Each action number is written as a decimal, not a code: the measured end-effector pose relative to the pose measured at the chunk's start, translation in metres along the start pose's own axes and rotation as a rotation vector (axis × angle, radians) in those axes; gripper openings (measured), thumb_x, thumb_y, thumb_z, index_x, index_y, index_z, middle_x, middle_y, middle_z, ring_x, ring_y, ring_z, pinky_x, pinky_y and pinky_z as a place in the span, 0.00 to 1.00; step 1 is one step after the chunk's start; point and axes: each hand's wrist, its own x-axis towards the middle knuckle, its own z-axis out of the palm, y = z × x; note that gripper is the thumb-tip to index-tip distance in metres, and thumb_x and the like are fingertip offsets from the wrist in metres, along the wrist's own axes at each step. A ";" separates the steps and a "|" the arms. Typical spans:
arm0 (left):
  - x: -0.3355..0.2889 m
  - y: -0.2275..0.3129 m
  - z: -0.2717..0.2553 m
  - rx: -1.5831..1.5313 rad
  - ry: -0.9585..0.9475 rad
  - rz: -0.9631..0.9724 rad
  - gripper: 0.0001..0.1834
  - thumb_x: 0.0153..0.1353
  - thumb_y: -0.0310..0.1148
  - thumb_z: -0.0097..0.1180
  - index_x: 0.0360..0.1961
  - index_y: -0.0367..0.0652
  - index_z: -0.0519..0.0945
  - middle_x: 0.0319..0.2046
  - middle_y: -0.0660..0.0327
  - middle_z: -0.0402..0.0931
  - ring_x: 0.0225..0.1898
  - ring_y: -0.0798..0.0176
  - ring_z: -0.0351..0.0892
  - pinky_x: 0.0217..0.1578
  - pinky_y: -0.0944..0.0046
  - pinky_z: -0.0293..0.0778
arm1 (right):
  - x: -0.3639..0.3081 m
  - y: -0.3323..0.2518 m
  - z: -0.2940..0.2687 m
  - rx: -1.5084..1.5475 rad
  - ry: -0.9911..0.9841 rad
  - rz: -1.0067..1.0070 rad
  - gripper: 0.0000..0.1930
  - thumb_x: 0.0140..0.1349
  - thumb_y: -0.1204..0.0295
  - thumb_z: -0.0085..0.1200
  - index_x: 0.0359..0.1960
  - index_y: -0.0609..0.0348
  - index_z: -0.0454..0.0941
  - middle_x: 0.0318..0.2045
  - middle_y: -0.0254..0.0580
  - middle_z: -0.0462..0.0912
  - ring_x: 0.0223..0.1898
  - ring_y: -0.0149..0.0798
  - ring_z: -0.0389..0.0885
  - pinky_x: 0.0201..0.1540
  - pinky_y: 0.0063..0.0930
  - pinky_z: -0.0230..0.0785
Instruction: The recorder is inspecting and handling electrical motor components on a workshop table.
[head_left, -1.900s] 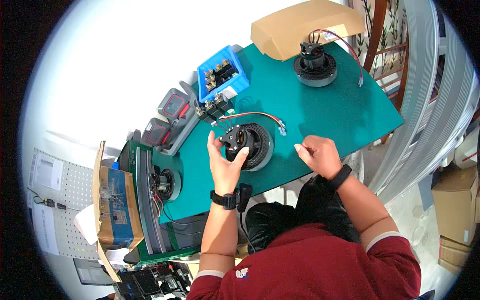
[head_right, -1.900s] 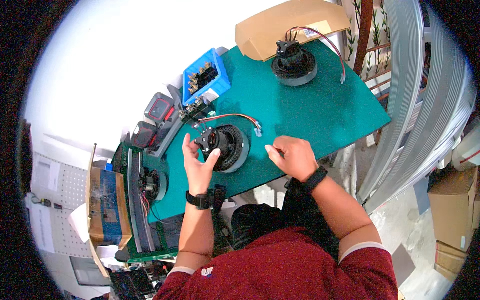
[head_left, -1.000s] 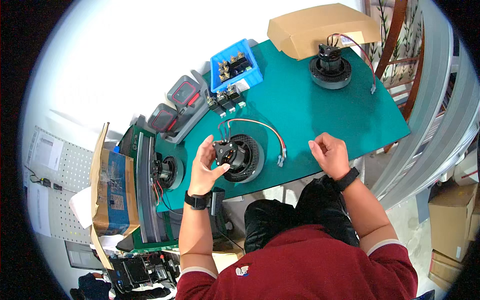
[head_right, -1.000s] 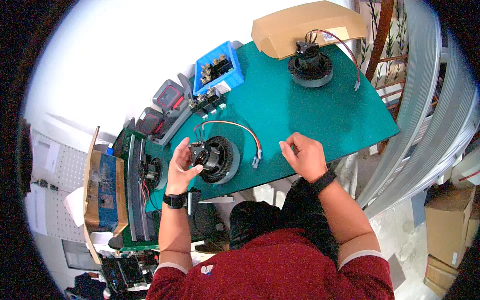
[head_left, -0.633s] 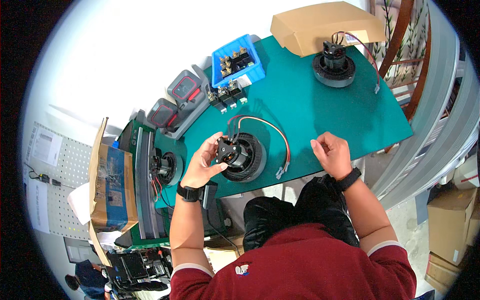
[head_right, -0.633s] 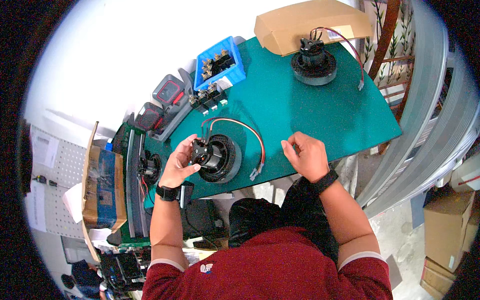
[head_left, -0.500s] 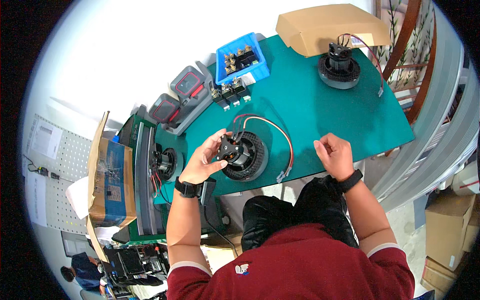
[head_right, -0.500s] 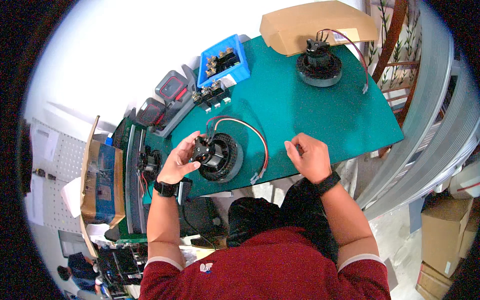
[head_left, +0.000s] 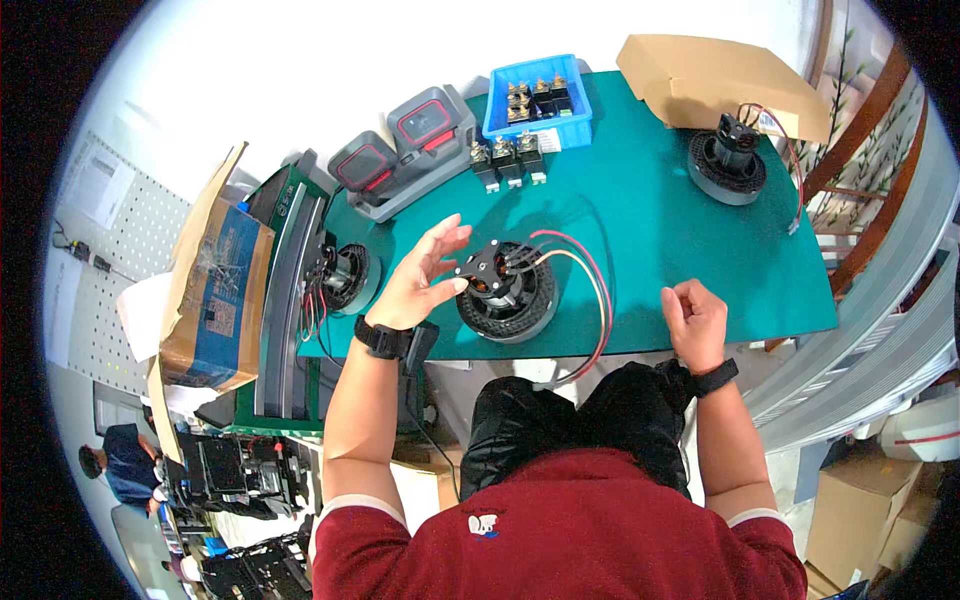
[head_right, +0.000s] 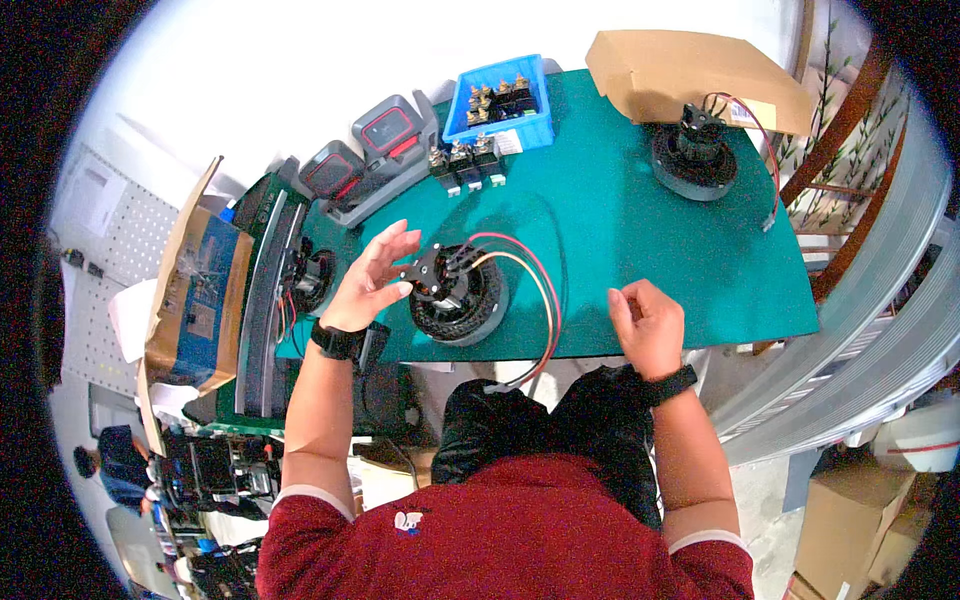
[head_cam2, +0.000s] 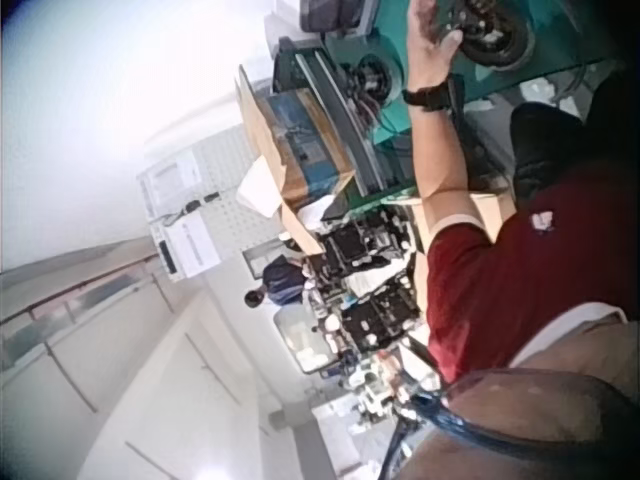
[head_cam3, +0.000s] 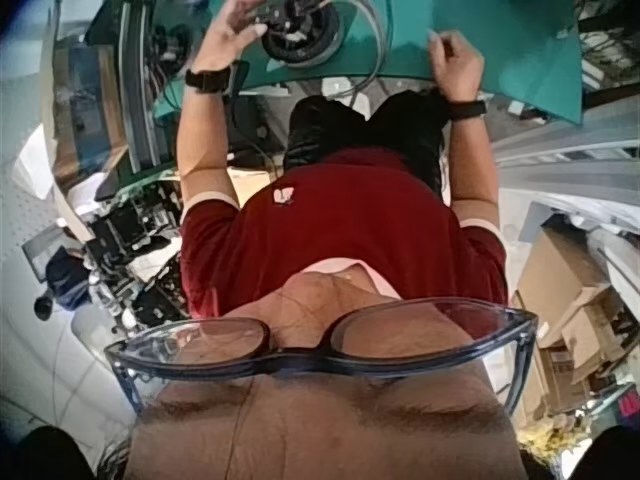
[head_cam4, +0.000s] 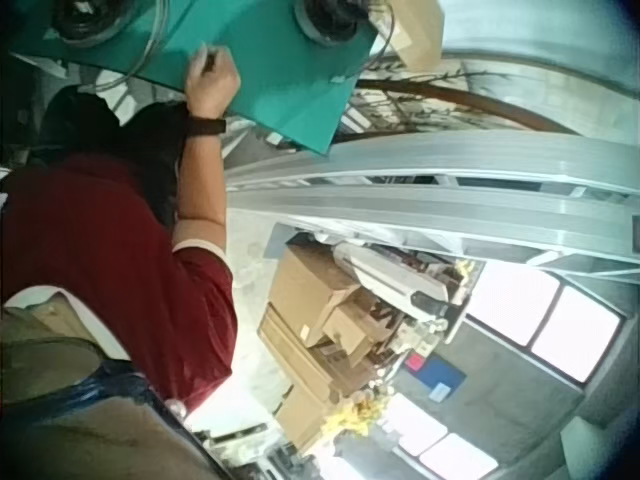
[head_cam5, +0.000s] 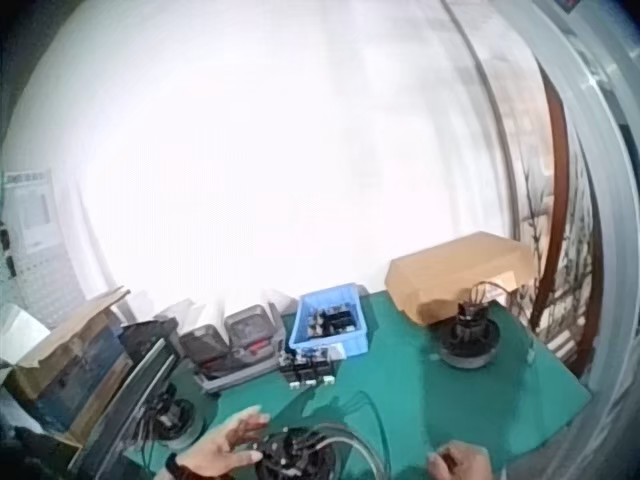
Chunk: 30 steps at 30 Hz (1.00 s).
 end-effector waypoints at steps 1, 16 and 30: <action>-0.001 0.000 0.000 0.007 0.032 -0.007 0.40 0.53 0.25 0.57 0.65 0.47 0.52 0.61 0.55 0.59 0.62 0.58 0.58 0.58 0.56 0.58 | 0.000 0.000 0.000 0.000 -0.008 -0.006 0.11 0.57 0.72 0.55 0.20 0.62 0.70 0.11 0.35 0.68 0.13 0.25 0.63 0.17 0.22 0.56; -0.022 0.038 0.046 0.859 0.450 0.035 0.40 0.45 0.52 0.64 0.54 0.37 0.66 0.35 0.49 0.78 0.36 0.51 0.79 0.32 0.60 0.75 | -0.001 0.000 0.002 -0.067 -0.042 0.049 0.11 0.56 0.71 0.56 0.20 0.62 0.72 0.13 0.40 0.70 0.13 0.30 0.66 0.18 0.25 0.59; -0.011 0.048 0.050 0.932 0.375 0.004 0.39 0.45 0.43 0.65 0.56 0.40 0.62 0.38 0.49 0.76 0.41 0.49 0.77 0.39 0.56 0.73 | 0.000 0.001 0.002 -0.088 -0.023 0.016 0.11 0.56 0.72 0.56 0.20 0.61 0.71 0.13 0.41 0.69 0.13 0.32 0.65 0.18 0.26 0.59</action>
